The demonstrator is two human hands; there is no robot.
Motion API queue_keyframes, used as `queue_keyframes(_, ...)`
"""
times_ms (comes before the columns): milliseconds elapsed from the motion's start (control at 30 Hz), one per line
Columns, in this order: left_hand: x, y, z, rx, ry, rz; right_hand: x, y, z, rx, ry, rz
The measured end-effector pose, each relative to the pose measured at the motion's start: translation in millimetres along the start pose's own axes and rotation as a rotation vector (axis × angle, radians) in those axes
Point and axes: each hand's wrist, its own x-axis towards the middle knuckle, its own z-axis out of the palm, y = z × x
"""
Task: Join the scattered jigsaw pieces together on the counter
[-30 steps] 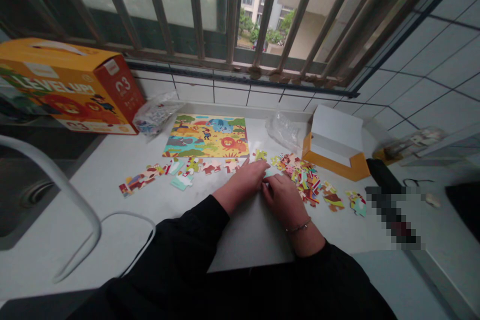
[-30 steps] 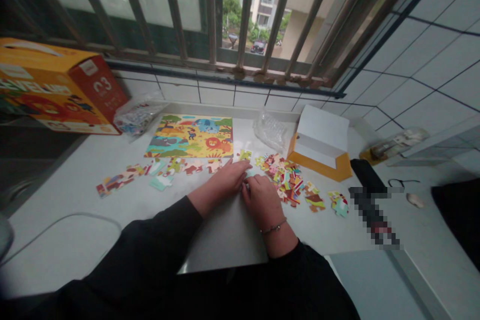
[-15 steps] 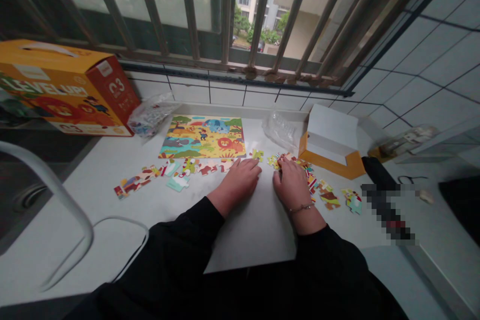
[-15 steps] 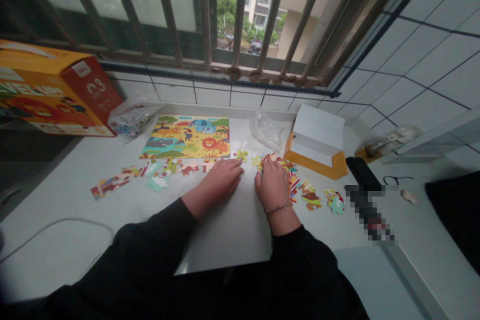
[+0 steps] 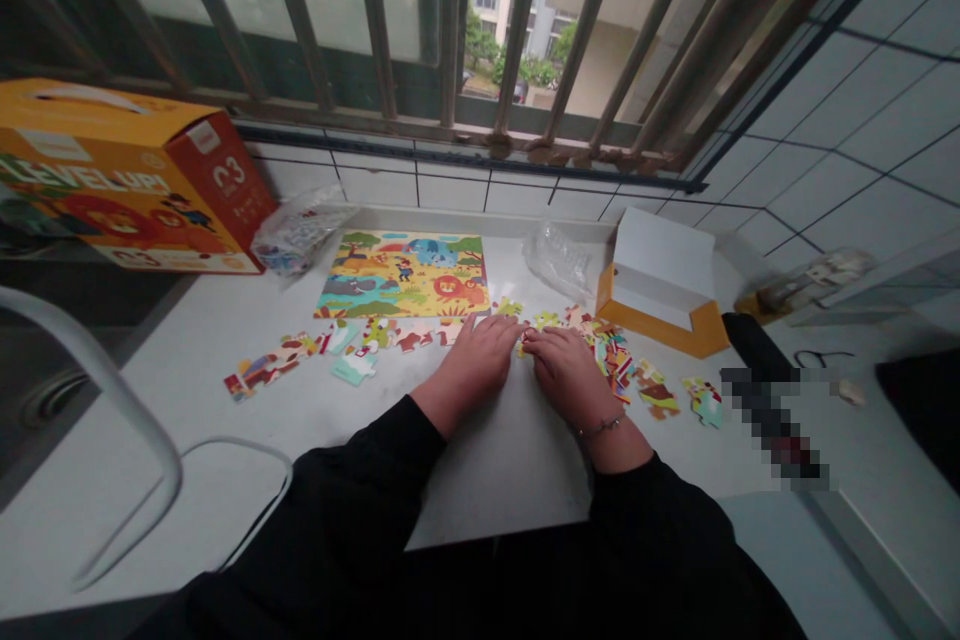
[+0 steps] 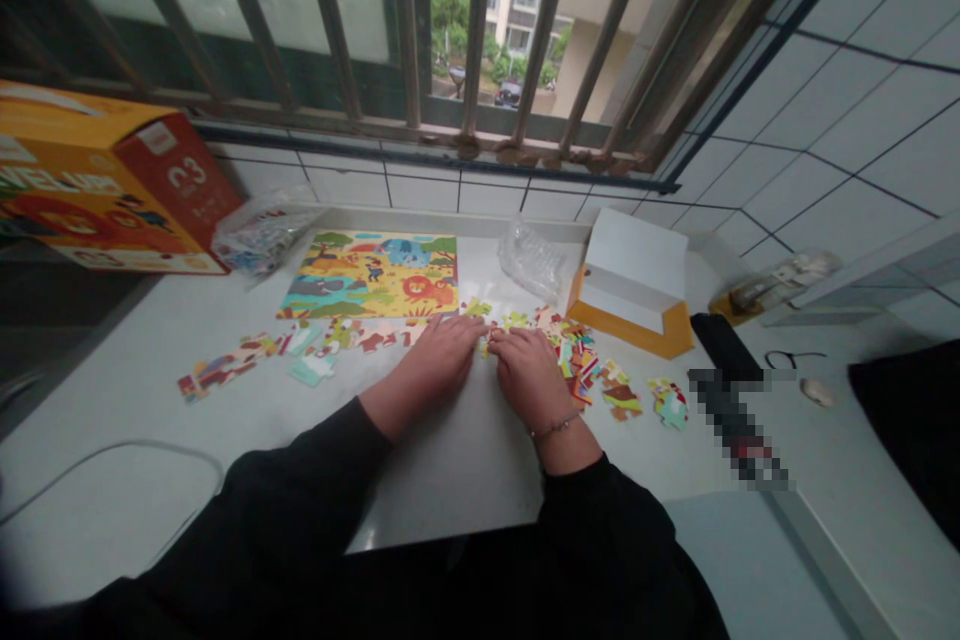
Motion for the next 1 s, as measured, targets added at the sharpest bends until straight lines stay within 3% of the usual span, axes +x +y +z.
queue_keyframes(100, -1.0, 3.4, -2.0, -0.049, -0.052, 0.084, -3.8, 1.1, -6.2, -0.002, 0.106, 0.068)
queue_keyframes(200, -0.2, 6.9, -9.0, -0.026, -0.070, 0.110, -12.5, 2.9, -14.3, -0.107, 0.242, 0.349)
queue_keyframes(300, 1.9, 9.7, -17.0, 0.031, -0.043, 0.101, -22.3, 0.3, -16.9, -0.218, 0.199, 0.474)
queue_keyframes(400, 3.3, 11.2, -21.7, 0.081, -0.020, 0.070, -28.5, -6.4, -13.1, -0.219, 0.156, 0.390)
queue_keyframes(567, 2.9, 10.0, -17.6, 0.081, -0.010, 0.079, -33.0, -14.8, -2.7, -0.104, 0.119, 0.128)
queue_keyframes(700, 1.3, 9.3, -11.1, -0.020, -0.053, 0.136, -37.6, -14.0, -1.0, 0.067, 0.185, -0.053)
queue_keyframes(867, -0.9, 11.9, -10.7, -0.113, -0.117, 0.200, -44.1, -8.9, -5.7, -0.110, 0.366, 0.229)
queue_keyframes(933, -1.5, 13.5, -11.1, -0.130, -0.132, 0.237, -45.8, -8.7, -5.3, -0.157, 0.329, 0.302)
queue_keyframes(1000, -1.8, 14.7, -10.4, -0.137, -0.147, 0.279, -46.7, -10.4, -3.8, -0.139, 0.250, 0.286)
